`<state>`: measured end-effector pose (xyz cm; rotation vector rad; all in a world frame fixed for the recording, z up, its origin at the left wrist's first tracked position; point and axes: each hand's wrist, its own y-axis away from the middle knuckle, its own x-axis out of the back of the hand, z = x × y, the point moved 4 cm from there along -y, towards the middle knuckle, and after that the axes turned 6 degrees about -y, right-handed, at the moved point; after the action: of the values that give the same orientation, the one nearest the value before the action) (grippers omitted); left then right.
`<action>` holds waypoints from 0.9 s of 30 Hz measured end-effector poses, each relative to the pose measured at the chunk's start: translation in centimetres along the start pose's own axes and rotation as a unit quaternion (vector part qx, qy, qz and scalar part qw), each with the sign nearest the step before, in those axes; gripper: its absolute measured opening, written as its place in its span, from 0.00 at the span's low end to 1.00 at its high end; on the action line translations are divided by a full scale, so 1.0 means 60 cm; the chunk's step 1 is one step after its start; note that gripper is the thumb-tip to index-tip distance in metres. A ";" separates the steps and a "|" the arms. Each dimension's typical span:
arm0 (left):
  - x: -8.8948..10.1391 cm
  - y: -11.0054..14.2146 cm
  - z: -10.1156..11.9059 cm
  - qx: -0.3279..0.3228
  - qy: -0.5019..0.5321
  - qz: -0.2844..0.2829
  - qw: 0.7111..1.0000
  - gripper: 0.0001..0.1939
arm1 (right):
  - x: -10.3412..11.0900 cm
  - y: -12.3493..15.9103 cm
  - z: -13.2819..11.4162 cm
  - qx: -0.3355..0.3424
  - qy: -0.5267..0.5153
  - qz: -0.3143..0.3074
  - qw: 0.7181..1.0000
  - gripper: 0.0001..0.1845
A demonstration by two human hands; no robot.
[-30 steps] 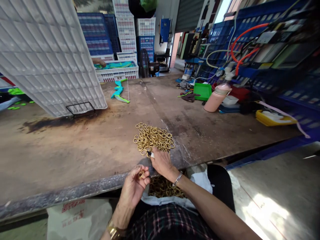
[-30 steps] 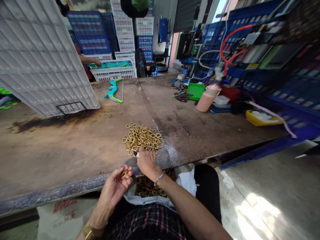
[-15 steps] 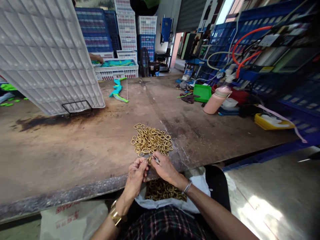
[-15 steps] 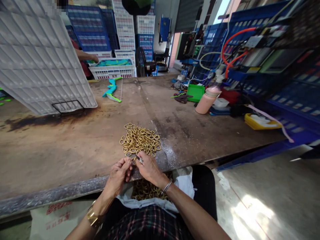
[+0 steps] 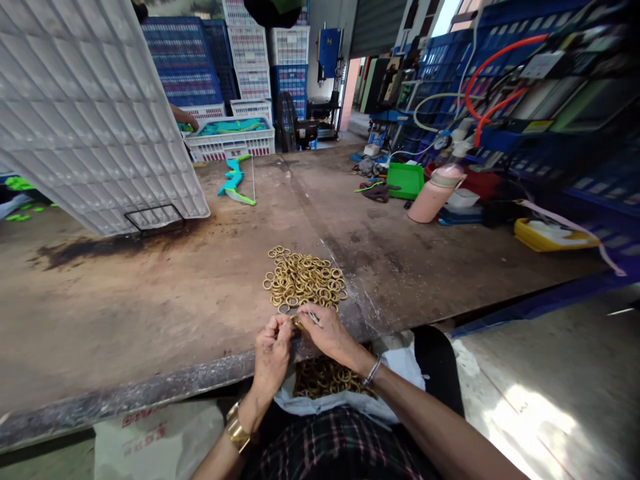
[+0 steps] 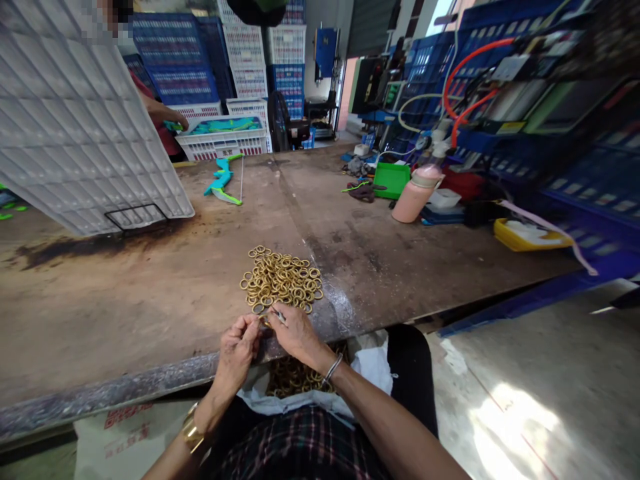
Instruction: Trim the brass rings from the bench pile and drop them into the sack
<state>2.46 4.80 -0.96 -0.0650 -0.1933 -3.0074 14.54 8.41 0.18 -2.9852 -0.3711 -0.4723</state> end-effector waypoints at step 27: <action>-0.010 0.010 -0.008 0.053 0.091 -0.098 0.990 0.14 | -0.014 0.001 0.000 -0.086 -0.141 -0.010 0.986 0.08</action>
<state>3.11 4.23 -1.37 0.2515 -0.3593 -3.1664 13.80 8.17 -0.10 -3.2265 -0.4031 -0.0826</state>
